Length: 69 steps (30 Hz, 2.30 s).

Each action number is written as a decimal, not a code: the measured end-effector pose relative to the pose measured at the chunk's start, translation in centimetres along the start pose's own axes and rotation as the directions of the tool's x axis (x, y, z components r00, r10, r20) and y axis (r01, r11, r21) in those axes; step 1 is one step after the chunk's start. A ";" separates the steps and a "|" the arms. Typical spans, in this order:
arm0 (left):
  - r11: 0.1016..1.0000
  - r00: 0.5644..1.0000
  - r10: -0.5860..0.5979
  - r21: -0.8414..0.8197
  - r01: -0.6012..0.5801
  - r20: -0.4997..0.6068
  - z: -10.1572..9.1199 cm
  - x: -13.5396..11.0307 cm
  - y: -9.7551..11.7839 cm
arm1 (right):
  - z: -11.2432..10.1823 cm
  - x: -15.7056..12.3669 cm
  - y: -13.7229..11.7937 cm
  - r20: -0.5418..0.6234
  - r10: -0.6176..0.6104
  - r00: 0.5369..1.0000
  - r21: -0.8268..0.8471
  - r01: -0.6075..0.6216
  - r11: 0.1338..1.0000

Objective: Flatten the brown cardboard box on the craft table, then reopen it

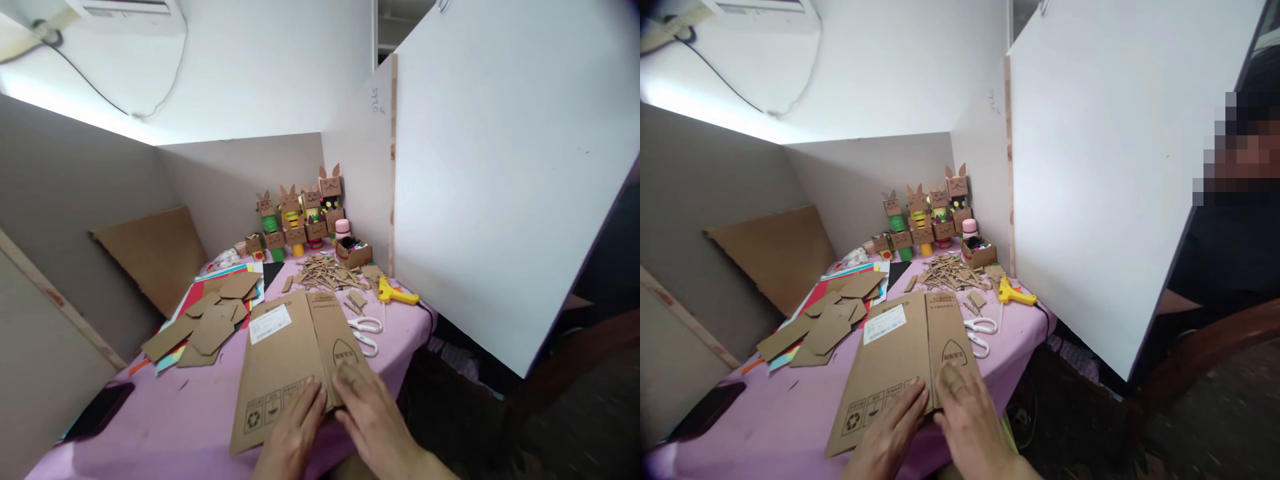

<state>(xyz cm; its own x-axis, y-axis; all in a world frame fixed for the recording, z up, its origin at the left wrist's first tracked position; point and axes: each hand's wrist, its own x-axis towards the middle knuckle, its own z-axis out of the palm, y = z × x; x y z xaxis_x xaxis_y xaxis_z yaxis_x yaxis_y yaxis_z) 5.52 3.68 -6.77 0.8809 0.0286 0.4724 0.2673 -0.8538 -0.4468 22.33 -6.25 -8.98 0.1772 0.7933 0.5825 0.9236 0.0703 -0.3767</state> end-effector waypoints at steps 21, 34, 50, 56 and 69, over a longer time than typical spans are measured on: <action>0.994 0.999 -0.023 0.110 0.019 0.033 1.2 -1.1 -2.4 | -0.8 0.2 0.8 0.208 -0.174 0.963 0.159 0.142 0.977; 0.964 0.984 0.160 0.202 -0.173 0.077 0.9 -2.3 -2.9 | -0.5 -0.2 0.8 0.208 -0.204 0.957 0.174 0.169 0.970; 0.931 0.968 0.116 0.316 -0.184 0.221 1.0 0.3 -0.8 | 1.9 -1.0 -2.0 -0.119 0.077 0.990 0.330 -0.034 0.943; 0.915 0.957 0.138 0.337 -0.221 0.254 1.0 0.4 -0.9 | 3.4 -1.1 -1.8 -0.246 0.118 0.962 0.324 -0.033 0.945; 0.960 0.981 -0.015 0.276 -0.040 0.195 1.3 -0.3 -0.3 | 4.9 -1.5 -1.3 -0.423 0.014 0.906 0.240 0.097 0.966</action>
<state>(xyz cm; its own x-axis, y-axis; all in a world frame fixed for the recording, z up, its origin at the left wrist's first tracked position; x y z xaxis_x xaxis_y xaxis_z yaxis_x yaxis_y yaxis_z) 5.64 4.63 -7.73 0.9360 0.1426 0.3217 0.3292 -0.6779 -0.6573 19.21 -4.55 -12.84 0.3173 0.4638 0.8272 0.8277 0.2902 -0.4802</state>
